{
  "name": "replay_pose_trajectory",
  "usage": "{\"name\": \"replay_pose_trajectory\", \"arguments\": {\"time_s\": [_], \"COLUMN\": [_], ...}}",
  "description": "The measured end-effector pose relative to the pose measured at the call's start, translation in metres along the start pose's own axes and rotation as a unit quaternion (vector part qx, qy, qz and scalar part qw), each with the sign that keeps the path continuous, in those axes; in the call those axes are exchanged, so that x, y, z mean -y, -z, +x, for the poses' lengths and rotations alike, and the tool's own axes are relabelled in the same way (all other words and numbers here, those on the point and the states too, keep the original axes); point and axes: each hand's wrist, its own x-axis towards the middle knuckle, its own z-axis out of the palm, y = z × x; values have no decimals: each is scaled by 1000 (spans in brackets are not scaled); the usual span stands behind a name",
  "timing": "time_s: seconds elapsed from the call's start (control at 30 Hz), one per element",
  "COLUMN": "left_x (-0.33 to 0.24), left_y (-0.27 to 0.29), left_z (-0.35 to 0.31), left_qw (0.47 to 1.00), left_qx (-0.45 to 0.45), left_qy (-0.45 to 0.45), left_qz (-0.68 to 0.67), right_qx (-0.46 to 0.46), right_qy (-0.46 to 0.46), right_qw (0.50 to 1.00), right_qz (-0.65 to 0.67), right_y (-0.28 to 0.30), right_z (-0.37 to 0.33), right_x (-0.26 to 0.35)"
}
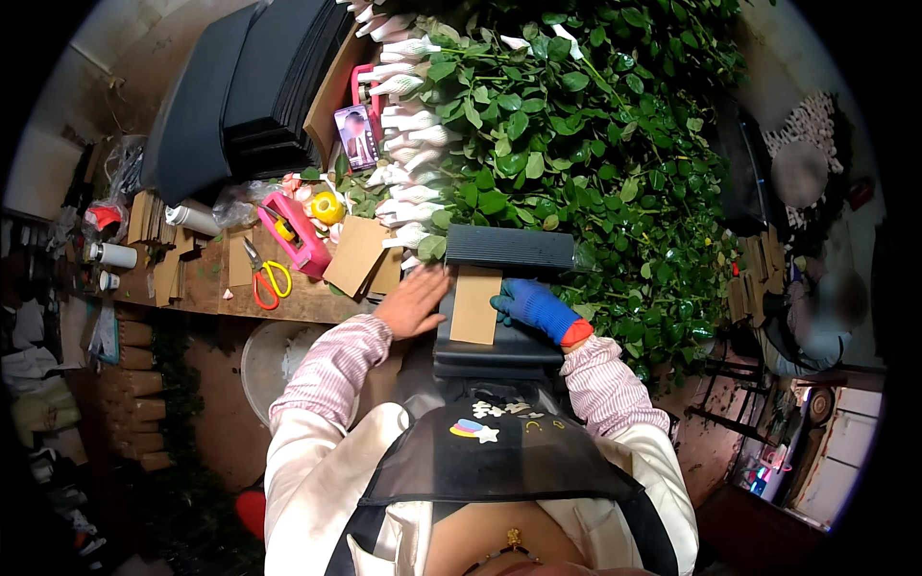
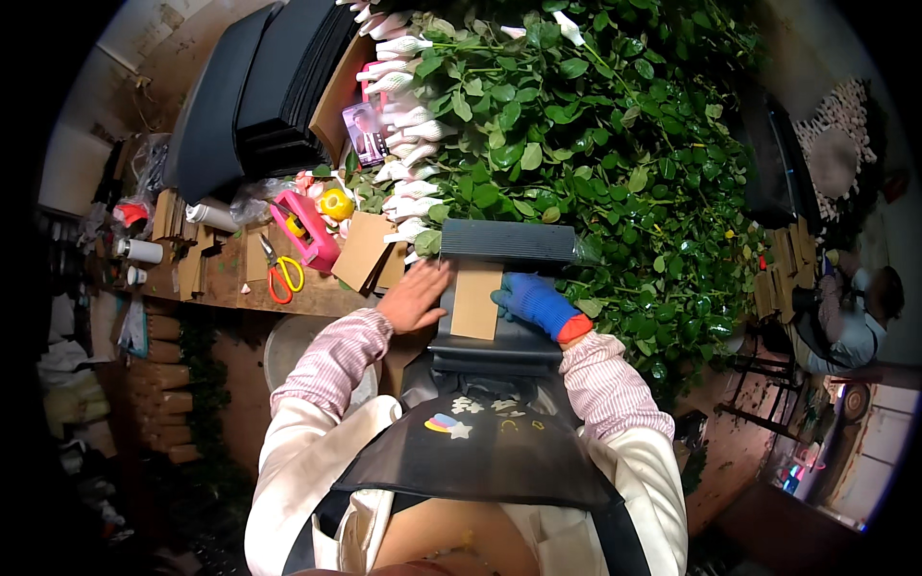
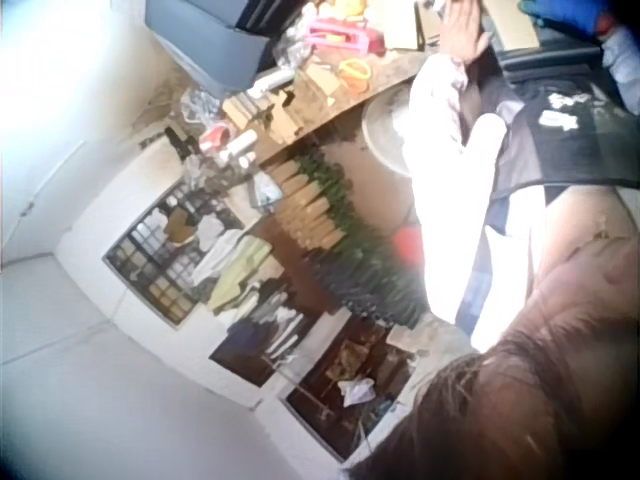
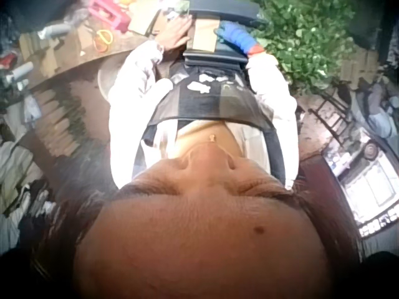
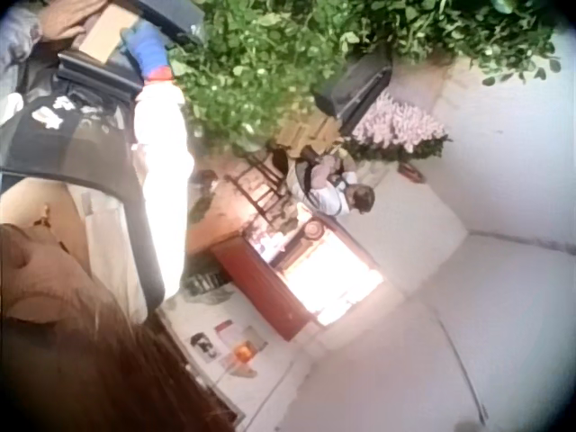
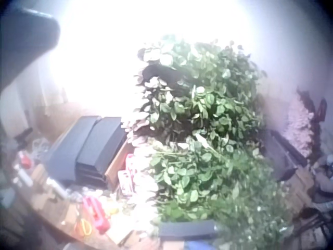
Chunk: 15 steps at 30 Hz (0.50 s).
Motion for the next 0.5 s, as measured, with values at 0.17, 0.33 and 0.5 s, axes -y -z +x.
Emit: {"name": "replay_pose_trajectory", "arguments": {"time_s": [0.17,0.33,0.5], "left_x": [-22,-44,-50], "left_y": [28,9,13], "left_z": [23,62,71], "left_qw": [997,995,994], "left_qx": [-19,88,97], "left_qy": [-18,-43,-47], "left_qz": [-77,-36,-7], "right_qx": [-40,-124,-52], "right_qy": [57,119,89], "right_qw": [986,958,921], "right_qz": [-151,-229,-375], "right_y": [-4,-15,-3], "right_z": [13,17,-8], "right_x": [-12,-23,11]}}
